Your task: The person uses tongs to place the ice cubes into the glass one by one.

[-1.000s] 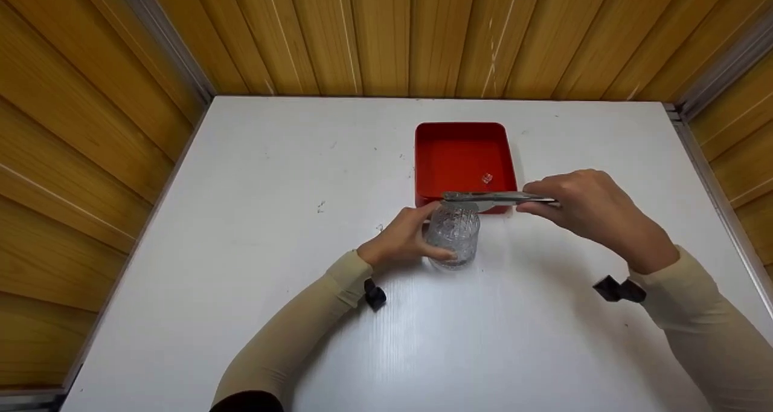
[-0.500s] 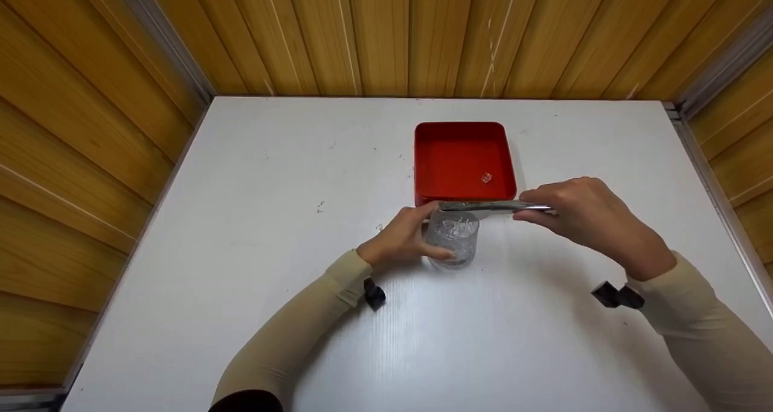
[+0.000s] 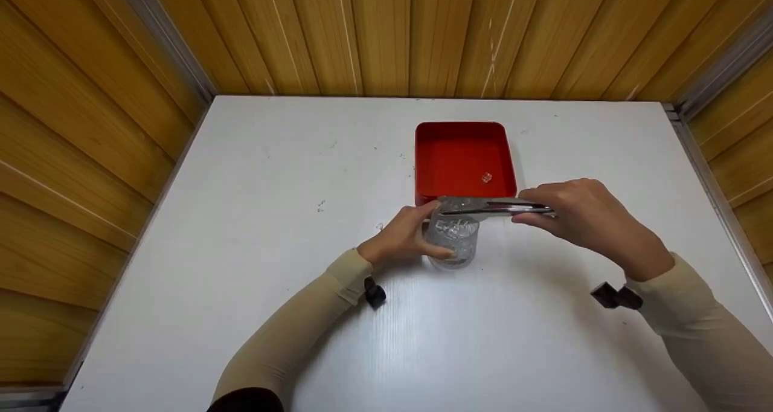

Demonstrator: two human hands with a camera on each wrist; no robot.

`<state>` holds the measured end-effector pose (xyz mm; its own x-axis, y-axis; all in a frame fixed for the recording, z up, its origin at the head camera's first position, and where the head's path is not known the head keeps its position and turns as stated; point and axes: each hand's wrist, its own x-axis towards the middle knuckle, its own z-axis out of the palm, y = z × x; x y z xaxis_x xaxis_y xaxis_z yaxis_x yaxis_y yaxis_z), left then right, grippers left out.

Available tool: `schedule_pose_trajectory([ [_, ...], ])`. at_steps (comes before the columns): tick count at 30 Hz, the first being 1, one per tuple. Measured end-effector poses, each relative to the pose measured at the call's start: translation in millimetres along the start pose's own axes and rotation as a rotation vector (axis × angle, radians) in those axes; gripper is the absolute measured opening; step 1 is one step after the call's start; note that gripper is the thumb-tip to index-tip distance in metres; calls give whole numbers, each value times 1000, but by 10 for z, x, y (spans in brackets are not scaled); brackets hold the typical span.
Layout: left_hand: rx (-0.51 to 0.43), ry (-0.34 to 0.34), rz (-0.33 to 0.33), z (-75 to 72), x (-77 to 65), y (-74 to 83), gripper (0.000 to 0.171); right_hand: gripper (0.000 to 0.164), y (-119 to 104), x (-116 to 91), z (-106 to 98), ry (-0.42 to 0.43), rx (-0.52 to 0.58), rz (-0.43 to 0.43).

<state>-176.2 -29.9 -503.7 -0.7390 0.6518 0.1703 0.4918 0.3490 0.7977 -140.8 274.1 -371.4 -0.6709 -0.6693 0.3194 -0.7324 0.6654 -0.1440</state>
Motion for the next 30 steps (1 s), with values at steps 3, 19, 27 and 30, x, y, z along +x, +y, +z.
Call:
schedule_pose_trajectory([
  [3,6,-1,-3,3,-3,-5,76,31,17,5,5,-10,-5,10],
  [19,5,-7,-25,-15,0,16,81,21,446,300,-96,-147,-95,180],
  [27,6,0,7,-14,9,20,81,19,625,466,-112,-251,-105,252],
  [30,-3,2,10,-10,10,16,81,17,641,533,-111,-315,-114,277],
])
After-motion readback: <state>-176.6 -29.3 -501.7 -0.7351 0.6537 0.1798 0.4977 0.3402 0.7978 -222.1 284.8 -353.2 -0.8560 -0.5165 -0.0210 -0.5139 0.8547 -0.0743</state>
